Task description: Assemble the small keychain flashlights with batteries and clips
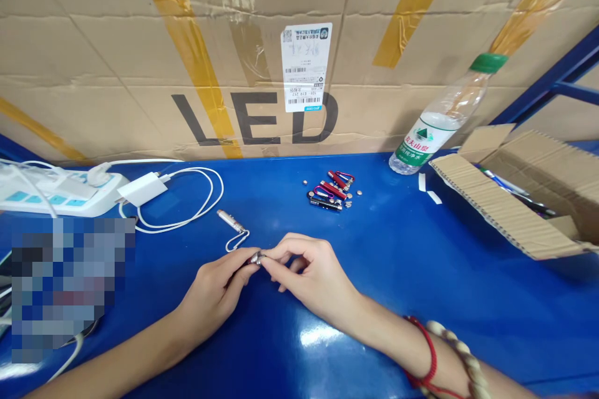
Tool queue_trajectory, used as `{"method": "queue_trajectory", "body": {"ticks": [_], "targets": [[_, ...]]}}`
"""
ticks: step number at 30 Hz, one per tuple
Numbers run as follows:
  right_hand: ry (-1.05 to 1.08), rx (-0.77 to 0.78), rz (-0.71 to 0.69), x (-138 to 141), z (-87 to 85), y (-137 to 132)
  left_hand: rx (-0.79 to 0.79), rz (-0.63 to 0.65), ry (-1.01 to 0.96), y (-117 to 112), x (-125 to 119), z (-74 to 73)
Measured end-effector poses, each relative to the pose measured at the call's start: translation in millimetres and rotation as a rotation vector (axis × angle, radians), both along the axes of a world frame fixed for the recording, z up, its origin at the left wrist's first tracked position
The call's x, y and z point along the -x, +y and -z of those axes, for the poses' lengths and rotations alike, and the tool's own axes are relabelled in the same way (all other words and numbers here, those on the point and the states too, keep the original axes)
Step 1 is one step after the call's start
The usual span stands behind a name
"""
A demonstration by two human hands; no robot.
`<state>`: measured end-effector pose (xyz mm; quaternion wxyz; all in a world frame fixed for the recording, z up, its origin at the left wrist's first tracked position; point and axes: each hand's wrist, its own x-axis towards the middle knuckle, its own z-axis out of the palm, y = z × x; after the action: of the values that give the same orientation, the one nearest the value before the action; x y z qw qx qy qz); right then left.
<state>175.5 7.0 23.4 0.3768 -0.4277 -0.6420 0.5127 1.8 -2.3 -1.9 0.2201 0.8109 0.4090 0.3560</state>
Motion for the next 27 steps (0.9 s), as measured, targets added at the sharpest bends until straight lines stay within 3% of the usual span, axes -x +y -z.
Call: {"method": "queue_trajectory", "body": {"ticks": [4,7,9,14,19,22,27], "targets": [[-0.164,-0.24,0.074,-11.7,-5.1,7.8,0.008,-0.02,0.046,-0.5,-0.7,-2.6],[-0.411,-0.541,0.233,-28.9,-9.0,22.0,0.043,-0.058,0.086,-1.0,-0.9,-4.5],[-0.612,-0.657,0.345,-41.1,-10.4,32.1,0.051,-0.065,0.083,-1.6,-1.1,-5.5],[-1.03,-0.675,0.527,-59.2,-7.6,46.4,0.014,-0.056,0.053,-2.7,-1.8,-6.8],[-1.122,-0.631,0.529,-58.7,-1.3,46.1,-0.049,-0.041,0.014,-2.5,-2.7,-8.5],[-0.915,-0.569,0.434,-50.8,-1.8,41.8,-0.076,-0.034,-0.004,-1.9,-2.5,-9.1],[-0.482,-0.294,-0.164,-27.0,-7.9,24.4,-0.05,-0.04,0.018,-1.4,-0.9,-6.8]]}}
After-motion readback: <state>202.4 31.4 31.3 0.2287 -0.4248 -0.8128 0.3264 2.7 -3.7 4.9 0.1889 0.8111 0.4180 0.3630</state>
